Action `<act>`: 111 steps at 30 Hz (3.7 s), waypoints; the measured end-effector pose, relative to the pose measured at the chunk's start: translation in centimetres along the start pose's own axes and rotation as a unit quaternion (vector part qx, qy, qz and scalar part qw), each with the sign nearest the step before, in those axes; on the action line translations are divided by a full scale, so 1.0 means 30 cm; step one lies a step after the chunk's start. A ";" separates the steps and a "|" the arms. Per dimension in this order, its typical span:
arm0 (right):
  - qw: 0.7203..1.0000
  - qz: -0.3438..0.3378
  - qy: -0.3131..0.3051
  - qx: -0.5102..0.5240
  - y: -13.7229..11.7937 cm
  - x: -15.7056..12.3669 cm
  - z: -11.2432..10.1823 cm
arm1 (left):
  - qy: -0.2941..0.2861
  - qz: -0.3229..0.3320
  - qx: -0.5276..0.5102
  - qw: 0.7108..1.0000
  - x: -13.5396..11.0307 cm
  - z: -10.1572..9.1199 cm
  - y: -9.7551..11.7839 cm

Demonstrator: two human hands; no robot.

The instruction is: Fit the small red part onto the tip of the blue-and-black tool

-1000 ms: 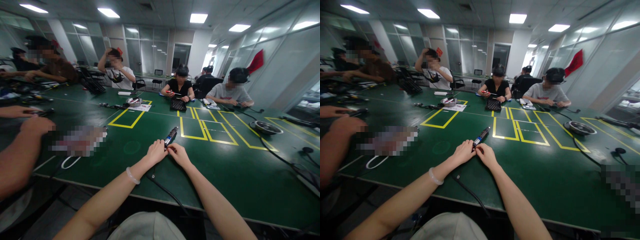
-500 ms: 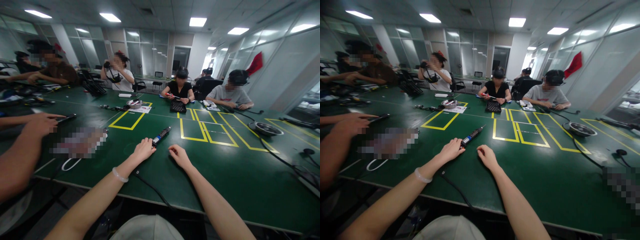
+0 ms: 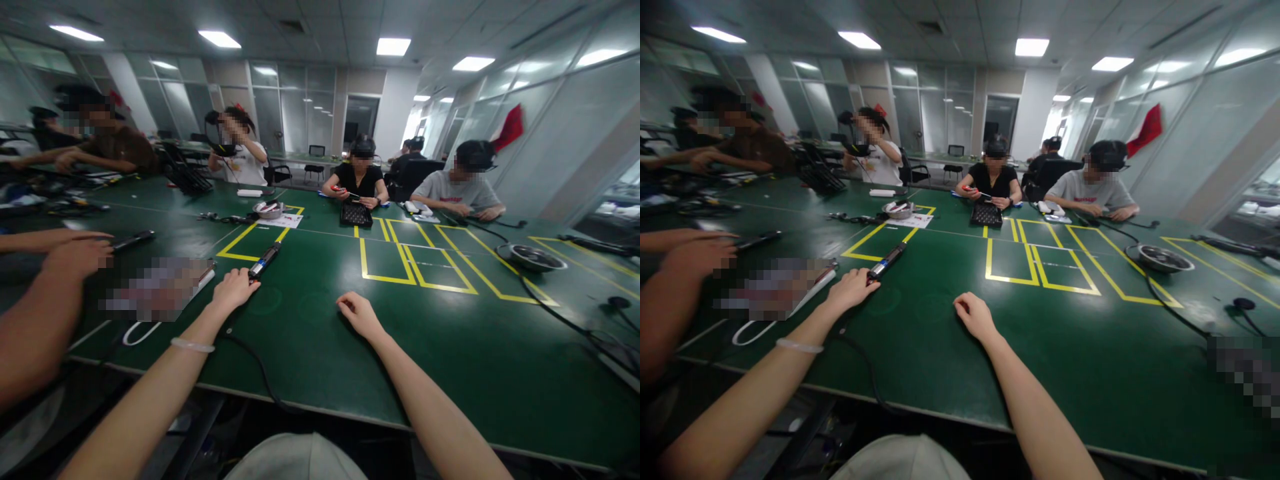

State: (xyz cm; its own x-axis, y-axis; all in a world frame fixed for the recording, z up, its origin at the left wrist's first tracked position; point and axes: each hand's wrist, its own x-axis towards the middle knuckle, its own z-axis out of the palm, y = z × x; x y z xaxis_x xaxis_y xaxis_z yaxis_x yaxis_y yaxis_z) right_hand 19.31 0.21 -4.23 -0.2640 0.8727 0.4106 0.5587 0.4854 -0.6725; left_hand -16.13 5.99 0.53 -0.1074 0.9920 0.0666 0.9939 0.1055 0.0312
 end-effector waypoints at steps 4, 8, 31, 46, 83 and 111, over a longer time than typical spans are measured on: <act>1.000 0.001 -0.002 -0.005 0.003 0.000 0.001 | 0.086 0.007 0.060 0.994 -0.008 0.022 -0.027; 1.000 0.000 -0.006 -0.007 0.000 0.000 -0.001 | 0.137 0.033 0.093 0.986 -0.034 0.036 -0.011; 1.000 0.016 -0.002 0.027 -0.012 0.005 -0.007 | 0.073 0.239 -0.154 0.956 -0.140 -0.031 0.217; 0.927 0.089 -0.147 0.335 -0.037 0.006 -0.024 | -0.042 0.424 -0.255 0.868 -0.264 0.010 0.471; 0.929 0.123 -0.094 0.335 -0.022 0.014 -0.020 | -0.021 -0.006 -0.021 1.000 0.036 0.000 -0.035; 0.992 -0.016 0.014 0.122 -0.039 0.008 0.025 | 0.013 0.239 -0.047 0.970 -0.294 -0.008 0.541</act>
State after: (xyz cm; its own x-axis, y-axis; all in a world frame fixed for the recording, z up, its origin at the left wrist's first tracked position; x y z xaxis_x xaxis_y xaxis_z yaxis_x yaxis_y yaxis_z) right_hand 18.00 -0.09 -3.82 -0.2538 0.8570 0.4485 0.3426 0.5133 -0.7869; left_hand 0.95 -1.07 0.70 0.3639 0.9236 0.1206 0.9235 -0.3746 0.0821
